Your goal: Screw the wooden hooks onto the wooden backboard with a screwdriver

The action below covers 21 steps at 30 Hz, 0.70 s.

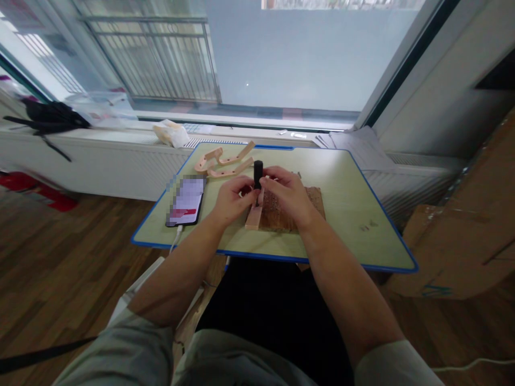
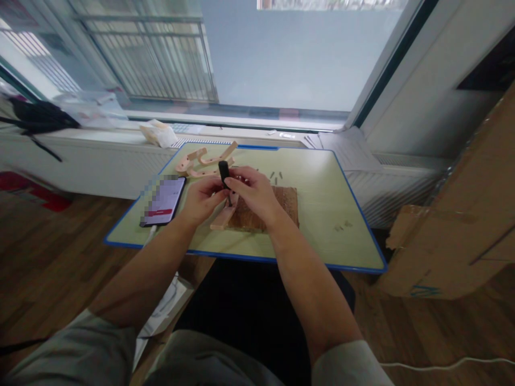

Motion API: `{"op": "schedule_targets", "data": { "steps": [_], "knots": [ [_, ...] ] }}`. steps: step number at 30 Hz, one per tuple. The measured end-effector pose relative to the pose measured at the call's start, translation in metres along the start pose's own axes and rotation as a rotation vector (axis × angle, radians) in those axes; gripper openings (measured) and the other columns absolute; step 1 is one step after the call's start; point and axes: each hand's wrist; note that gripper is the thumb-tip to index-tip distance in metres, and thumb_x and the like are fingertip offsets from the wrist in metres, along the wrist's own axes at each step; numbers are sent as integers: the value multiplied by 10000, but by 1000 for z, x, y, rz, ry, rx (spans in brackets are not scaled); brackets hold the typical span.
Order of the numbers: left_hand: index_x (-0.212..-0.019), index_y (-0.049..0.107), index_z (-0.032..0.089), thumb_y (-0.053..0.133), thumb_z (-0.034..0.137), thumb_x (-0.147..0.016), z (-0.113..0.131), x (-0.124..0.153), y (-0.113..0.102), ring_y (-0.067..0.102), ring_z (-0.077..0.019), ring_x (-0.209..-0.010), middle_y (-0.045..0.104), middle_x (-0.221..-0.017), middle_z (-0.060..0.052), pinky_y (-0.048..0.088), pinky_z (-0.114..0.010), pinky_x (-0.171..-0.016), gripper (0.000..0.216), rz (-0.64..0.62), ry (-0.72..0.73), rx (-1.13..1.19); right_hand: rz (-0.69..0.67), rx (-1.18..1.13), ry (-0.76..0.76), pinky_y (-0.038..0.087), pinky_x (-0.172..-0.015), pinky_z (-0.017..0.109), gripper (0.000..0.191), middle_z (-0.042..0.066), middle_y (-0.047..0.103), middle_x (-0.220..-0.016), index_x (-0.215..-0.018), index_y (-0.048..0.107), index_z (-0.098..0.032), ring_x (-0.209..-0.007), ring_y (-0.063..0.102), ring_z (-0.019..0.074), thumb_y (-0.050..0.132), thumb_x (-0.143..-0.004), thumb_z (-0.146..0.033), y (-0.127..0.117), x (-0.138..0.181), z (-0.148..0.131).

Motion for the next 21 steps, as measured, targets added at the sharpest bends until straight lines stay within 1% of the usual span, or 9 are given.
{"op": "schedule_targets", "data": {
  "steps": [2,6,10,12,14,17,19,21],
  "knots": [
    [-802,695,179,642,288,-744,-1,0,-1,581,-154,-670,662,-725,-28,446,-286,-633,134,-14,-7,28,1,6,9,438,-744,303,234,-1,672,-909,-930,697,-231,-796,561,138,680,-748,-378,1,0,1],
    [-811,704,175,601,274,-757,1,0,-2,597,-158,-700,679,-763,-29,459,-291,-669,152,-32,9,33,-8,41,45,408,-664,279,253,-16,635,-802,-917,681,-213,-702,520,118,697,-731,-383,2,0,0],
    [-791,680,169,662,283,-708,2,1,-1,526,-119,-605,636,-678,-6,410,-252,-585,141,70,13,-18,-5,40,74,399,-651,278,254,-15,617,-774,-863,663,-194,-677,503,114,718,-707,-387,2,-1,-2],
    [-759,664,164,683,292,-708,2,1,-1,505,-107,-581,624,-667,-4,395,-246,-565,139,98,5,-17,-3,42,87,403,-651,281,258,-13,618,-771,-849,656,-194,-675,503,117,723,-700,-394,3,0,-2],
    [-754,660,160,672,301,-736,0,1,-1,531,-116,-609,639,-694,-16,411,-254,-589,142,96,-4,1,1,29,75,413,-665,285,258,-9,629,-801,-874,656,-203,-694,514,122,715,-708,-392,3,0,-1],
    [-790,676,161,663,295,-751,-1,1,-2,585,-143,-686,674,-757,-34,441,-273,-644,140,91,-11,25,-2,-7,16,429,-712,295,253,4,648,-910,-956,664,-225,-761,541,129,685,-746,-364,4,0,0],
    [-796,687,161,655,293,-754,0,0,-3,605,-157,-717,689,-782,-43,450,-283,-663,142,63,-11,40,-20,2,-36,431,-742,300,222,8,649,-952,-959,674,-232,-806,550,134,665,-769,-345,3,-1,1],
    [-803,696,159,632,300,-769,2,0,-4,610,-163,-720,697,-784,-48,450,-286,-661,159,31,-14,51,-35,41,-66,427,-739,299,192,5,644,-925,-929,682,-230,-814,551,136,659,-777,-346,2,-1,2]
  ]
}}
Point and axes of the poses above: each hand's wrist, its own x-axis away from the middle knuckle, its own y-axis out of the palm, z = x × y
